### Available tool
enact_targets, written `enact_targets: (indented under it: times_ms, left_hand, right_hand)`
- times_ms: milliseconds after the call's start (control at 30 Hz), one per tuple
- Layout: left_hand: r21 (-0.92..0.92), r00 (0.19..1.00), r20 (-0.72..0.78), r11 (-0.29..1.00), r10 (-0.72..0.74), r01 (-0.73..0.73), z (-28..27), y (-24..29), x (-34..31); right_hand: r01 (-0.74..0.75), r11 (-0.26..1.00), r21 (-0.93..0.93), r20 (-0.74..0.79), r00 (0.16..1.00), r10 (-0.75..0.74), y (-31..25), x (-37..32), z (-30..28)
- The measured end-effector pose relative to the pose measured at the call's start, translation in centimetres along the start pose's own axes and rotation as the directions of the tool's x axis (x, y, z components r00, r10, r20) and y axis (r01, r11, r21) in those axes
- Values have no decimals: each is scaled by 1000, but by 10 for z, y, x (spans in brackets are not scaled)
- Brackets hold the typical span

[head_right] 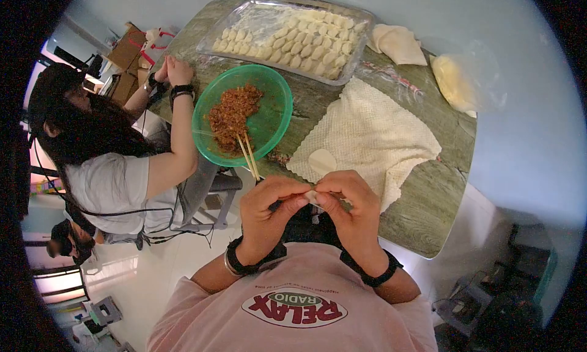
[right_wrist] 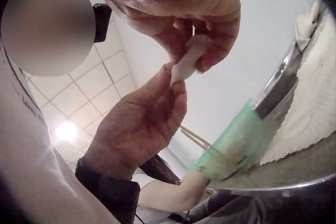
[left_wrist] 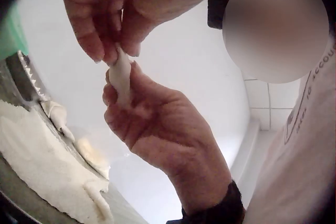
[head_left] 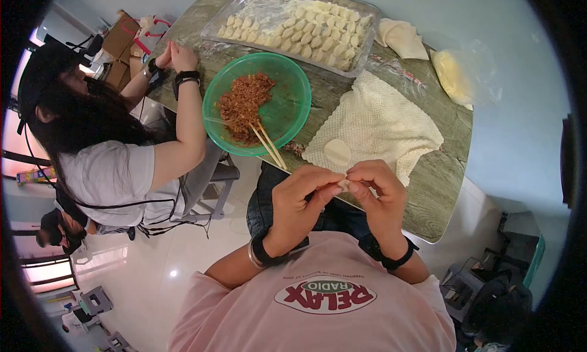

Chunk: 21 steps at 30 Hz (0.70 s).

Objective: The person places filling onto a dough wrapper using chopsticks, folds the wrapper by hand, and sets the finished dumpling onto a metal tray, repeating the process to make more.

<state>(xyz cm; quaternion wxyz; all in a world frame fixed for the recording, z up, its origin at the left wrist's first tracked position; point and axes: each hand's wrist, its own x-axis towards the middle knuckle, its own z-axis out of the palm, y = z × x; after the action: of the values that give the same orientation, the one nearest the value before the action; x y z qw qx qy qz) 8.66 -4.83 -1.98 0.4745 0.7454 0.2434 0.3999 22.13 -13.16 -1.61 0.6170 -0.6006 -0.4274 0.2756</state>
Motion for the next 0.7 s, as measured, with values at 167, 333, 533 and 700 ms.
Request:
enact_targets:
  times_ms: [167,333,533,700]
  left_hand:
    - [-559,920,331,742,-209,370,4,-15,3]
    - [-627,821,504,541,-267,561,12,-12,9]
    - [-726,794,487,336,-364,600,16,-18,3]
    - [-699,752,480,322,-451,639,16,-21,-1]
  right_hand:
    - [-154,967,204,65,988,143,-3,0,-7]
    - [-405,846,347,224,912,344,-7,3,-4]
    - [-410,835,366,165,912,375,0,-1,-6]
    - [-431,829,357,161,902,400,4,1,-5]
